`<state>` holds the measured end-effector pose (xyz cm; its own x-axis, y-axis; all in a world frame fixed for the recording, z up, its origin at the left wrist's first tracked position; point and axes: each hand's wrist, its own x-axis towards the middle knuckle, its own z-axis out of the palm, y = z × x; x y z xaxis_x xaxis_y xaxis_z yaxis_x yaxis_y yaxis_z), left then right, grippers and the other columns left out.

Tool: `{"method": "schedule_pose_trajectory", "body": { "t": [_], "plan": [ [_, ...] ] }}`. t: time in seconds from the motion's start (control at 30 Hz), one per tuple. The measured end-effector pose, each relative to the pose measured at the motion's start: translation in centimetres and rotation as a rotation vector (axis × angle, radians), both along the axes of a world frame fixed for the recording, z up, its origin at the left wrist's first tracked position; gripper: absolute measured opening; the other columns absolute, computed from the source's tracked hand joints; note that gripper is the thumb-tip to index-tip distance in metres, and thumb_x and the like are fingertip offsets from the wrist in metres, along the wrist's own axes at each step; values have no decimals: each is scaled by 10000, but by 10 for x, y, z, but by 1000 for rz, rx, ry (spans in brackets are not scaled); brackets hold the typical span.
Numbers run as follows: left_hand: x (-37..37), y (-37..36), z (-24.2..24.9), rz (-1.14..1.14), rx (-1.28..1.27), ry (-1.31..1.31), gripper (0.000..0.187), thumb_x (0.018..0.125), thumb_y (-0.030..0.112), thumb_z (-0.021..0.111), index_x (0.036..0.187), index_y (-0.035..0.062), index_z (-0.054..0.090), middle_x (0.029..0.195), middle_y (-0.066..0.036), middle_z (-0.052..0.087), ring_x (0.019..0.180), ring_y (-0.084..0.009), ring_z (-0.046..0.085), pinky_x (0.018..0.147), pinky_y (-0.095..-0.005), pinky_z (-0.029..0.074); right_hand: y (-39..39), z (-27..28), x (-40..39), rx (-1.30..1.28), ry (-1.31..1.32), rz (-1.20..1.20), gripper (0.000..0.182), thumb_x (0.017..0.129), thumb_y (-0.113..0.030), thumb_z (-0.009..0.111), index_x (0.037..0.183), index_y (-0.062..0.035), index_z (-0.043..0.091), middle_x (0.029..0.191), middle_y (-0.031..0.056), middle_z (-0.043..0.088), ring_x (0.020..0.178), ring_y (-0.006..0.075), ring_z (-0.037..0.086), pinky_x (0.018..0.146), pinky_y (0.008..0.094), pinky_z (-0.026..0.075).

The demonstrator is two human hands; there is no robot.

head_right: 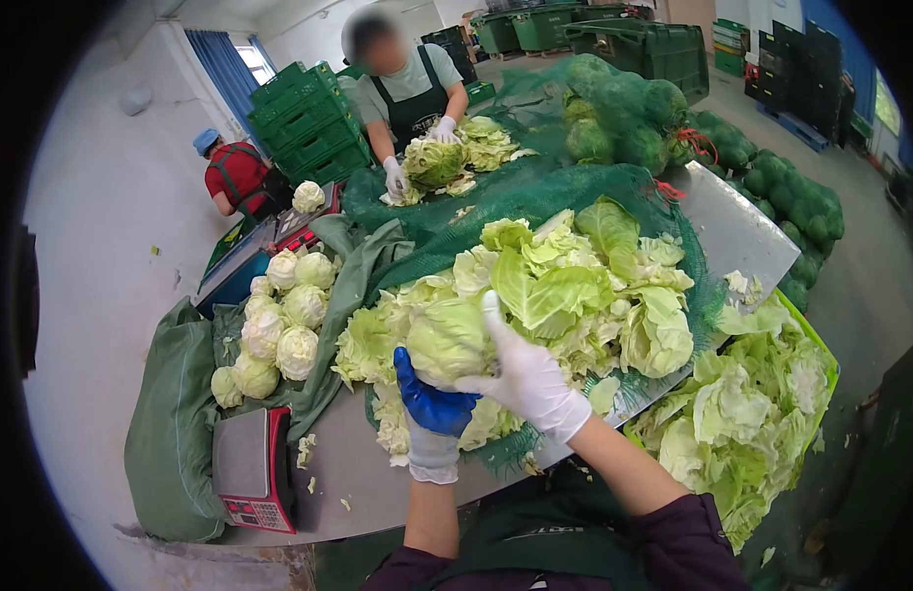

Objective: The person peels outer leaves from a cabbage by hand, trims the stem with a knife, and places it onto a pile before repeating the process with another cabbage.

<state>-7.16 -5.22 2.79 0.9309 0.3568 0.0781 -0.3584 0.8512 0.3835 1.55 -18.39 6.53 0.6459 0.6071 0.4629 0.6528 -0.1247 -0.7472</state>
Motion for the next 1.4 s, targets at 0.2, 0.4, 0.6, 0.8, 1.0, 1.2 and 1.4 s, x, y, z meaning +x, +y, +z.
{"method": "schedule_pose_trajectory", "body": {
  "t": [0.2, 0.4, 0.6, 0.8, 1.0, 1.2, 1.4],
  "plan": [
    [-2, 3, -16, 243, 210, 164, 623, 923, 526, 432, 1401, 133, 360, 1401, -96, 428, 1253, -296, 452, 1011, -483, 403, 9, -20, 13, -189, -345, 118, 803, 749, -232, 744, 1378, 12, 308, 963, 235, 592, 768, 349, 617, 649, 365, 505],
    [-8, 2, -11, 213, 171, 185, 605, 920, 517, 447, 1390, 143, 378, 1391, -112, 437, 1258, -302, 448, 982, -528, 416, -3, 27, 25, 136, 727, 127, 270, 884, -226, 596, 834, 40, 597, 607, 34, 589, 399, 79, 477, 381, 238, 388],
    [-7, 5, -26, -141, -141, 22, 767, 835, 595, 530, 1425, 159, 303, 1439, -151, 346, 1283, -400, 369, 1000, -597, 357, -33, 11, 118, 742, 1045, 229, 308, 864, -292, 644, 970, -5, 612, 651, 51, 586, 431, 64, 470, 360, 224, 363],
    [-8, 9, -28, -165, -268, -66, 806, 812, 633, 526, 1428, 168, 294, 1438, -139, 349, 1274, -403, 373, 1011, -598, 341, -22, -8, 63, 65, -6, -188, 795, 761, -402, 735, 1331, 43, 405, 925, 133, 648, 703, 203, 625, 678, 329, 518],
    [-5, -9, -23, 345, 154, 144, 508, 981, 390, 397, 1415, 148, 291, 1401, -89, 383, 1271, -262, 413, 1027, -444, 395, 19, 17, -4, -199, -413, -15, 720, 720, -255, 770, 1292, 44, 449, 774, 159, 585, 647, 183, 617, 575, 347, 489],
    [-8, -5, -21, 216, 72, 86, 637, 923, 496, 463, 1420, 137, 289, 1417, -121, 368, 1250, -320, 430, 1010, -481, 410, 19, 33, 9, 265, 930, 102, 221, 860, -170, 636, 964, 22, 601, 618, 17, 552, 401, 99, 491, 369, 239, 394],
    [-4, 10, -32, -95, -306, -86, 892, 757, 681, 549, 1428, 156, 286, 1422, -185, 341, 1222, -460, 403, 978, -602, 389, -23, 42, 61, 538, 993, 220, 412, 883, -310, 606, 1119, 23, 541, 689, 98, 639, 455, 138, 551, 377, 272, 420]
  ]
}}
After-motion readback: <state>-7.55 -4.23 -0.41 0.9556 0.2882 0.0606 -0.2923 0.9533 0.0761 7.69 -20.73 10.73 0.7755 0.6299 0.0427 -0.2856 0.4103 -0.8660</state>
